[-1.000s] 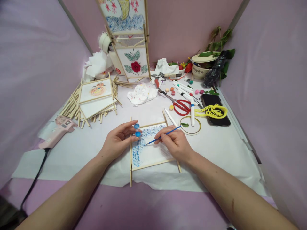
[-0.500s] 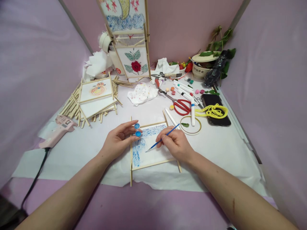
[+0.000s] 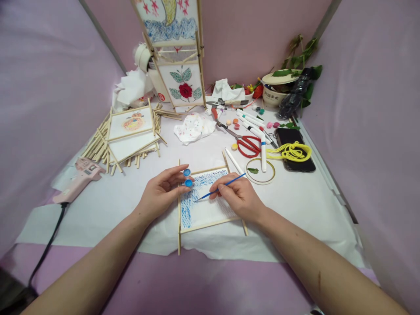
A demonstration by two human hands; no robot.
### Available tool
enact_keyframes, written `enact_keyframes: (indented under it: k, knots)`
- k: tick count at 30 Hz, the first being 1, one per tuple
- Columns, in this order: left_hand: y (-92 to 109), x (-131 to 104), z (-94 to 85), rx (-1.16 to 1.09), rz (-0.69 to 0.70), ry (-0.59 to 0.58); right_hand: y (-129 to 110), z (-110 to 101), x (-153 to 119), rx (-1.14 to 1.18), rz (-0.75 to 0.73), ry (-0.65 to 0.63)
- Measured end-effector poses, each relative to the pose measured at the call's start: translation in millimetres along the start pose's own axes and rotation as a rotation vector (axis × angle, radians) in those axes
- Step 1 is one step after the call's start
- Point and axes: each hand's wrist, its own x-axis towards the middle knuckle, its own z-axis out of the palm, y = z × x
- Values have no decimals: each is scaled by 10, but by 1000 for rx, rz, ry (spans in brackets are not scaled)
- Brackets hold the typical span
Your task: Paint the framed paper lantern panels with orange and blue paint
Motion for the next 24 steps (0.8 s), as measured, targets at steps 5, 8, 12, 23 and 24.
enact_keyframes:
  k: [5, 8, 12, 23, 24]
  knots:
    - [2, -3, 0, 3, -1, -4, 0, 4, -1, 52, 4, -32]
    - [10, -2, -1, 0, 1, 1, 3, 4, -3, 18, -24, -12]
    - [7, 0, -6, 10, 0, -2, 11, 3, -13, 51, 1, -68]
    - [8, 1, -8, 21, 10, -14, 2, -1, -2, 68, 6, -104]
    - [8, 1, -7, 19, 9, -14, 3, -2, -3, 62, 1, -89]
